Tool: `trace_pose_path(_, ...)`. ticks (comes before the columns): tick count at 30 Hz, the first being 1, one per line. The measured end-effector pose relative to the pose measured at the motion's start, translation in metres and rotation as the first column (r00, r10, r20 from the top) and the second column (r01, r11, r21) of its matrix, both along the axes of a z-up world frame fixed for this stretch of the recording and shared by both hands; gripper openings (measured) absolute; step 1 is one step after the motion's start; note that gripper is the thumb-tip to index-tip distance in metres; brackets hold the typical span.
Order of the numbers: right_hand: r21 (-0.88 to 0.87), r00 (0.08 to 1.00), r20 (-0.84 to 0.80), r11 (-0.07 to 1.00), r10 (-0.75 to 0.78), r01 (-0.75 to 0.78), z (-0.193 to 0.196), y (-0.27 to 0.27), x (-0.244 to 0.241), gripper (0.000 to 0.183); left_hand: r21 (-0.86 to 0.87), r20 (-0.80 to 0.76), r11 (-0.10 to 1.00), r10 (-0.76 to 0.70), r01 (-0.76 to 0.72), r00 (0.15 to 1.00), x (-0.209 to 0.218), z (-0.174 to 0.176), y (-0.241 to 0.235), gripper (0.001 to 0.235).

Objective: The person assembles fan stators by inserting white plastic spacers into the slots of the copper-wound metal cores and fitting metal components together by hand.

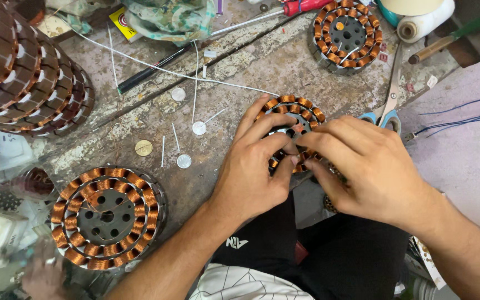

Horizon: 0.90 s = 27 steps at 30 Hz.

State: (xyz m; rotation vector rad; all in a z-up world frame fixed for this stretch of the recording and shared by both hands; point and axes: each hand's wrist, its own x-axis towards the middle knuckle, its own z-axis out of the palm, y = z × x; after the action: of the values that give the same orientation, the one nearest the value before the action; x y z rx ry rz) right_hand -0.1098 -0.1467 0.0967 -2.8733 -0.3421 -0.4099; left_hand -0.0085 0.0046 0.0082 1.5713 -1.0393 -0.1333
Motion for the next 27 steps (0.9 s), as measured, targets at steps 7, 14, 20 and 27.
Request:
trace_pose_path(7,-0.131,0.998,-0.035,0.989,0.059,-0.063,-0.012,-0.005,0.001,0.025,0.012,-0.021,1.000,-0.003,0.003,1.000,0.001,0.000,-0.001,0.013)
trace_pose_path(14,-0.046,0.995,0.032,0.994,0.097,-0.095,-0.031,-0.014,0.000,0.035,0.017,-0.022,1.000,-0.011,0.012,1.000,0.002,-0.003,-0.001,0.014)
trace_pose_path(20,-0.016,0.984,0.131,0.993,0.121,-0.119,-0.043,-0.016,-0.002,0.034,-0.009,-0.007,1.000,0.003,-0.003,1.000,0.001,-0.004,-0.002,0.012)
trace_pose_path(27,-0.063,0.976,0.201,0.996,0.081,-0.069,-0.041,-0.016,-0.010,0.031,0.004,0.042,1.000,0.001,-0.001,0.999,0.000,-0.003,0.000,0.011)
